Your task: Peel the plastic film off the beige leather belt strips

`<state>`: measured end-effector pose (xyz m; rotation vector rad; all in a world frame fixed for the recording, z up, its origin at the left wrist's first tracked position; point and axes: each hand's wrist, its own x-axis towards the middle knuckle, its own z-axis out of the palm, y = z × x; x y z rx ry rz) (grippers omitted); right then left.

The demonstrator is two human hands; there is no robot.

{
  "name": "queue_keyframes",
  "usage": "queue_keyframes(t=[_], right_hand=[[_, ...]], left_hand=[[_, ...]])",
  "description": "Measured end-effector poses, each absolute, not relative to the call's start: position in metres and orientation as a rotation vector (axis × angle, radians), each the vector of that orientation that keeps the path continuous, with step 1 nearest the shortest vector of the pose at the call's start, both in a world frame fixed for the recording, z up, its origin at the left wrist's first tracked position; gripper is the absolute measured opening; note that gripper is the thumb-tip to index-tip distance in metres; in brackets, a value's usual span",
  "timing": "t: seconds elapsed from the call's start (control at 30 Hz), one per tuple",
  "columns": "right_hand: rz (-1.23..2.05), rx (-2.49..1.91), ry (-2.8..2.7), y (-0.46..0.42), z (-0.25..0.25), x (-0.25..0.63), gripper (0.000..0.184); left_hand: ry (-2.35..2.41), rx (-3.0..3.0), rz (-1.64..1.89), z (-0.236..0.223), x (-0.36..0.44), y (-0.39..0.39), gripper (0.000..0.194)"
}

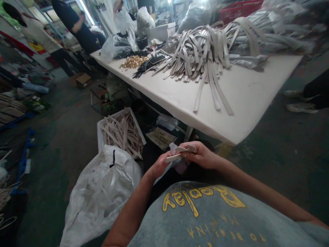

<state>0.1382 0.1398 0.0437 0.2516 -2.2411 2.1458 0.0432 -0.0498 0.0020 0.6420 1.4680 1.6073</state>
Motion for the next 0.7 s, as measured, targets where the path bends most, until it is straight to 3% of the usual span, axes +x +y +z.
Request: queue_keyframes(t=[0.13, 0.27, 0.47, 0.6, 0.7], right_hand=[[1.778, 0.468, -2.454, 0.139, 0.039, 0.143, 0.035], [1.710, 0.356, -2.533, 0.145, 0.026, 0.149, 0.040], [1.968, -0.016, -2.425, 0.153, 0.008, 0.152, 0.043], [2.144, -0.404, -2.040, 0.157, 0.010, 0.152, 0.042], [2.527, -0.536, -1.715, 0.160, 0.021, 0.154, 0.043]], left_hand=[[1.203, 0.451, 1.910, 0.017, 0.049, -0.030, 0.052], [1.338, 0.249, 2.089, 0.021, 0.035, -0.025, 0.036], [1.654, 0.300, 2.027, 0.023, 0.017, -0.032, 0.035], [1.928, 0.407, 1.932, 0.023, 0.019, -0.034, 0.030], [2.106, 0.579, 1.835, 0.022, 0.024, -0.034, 0.024]])
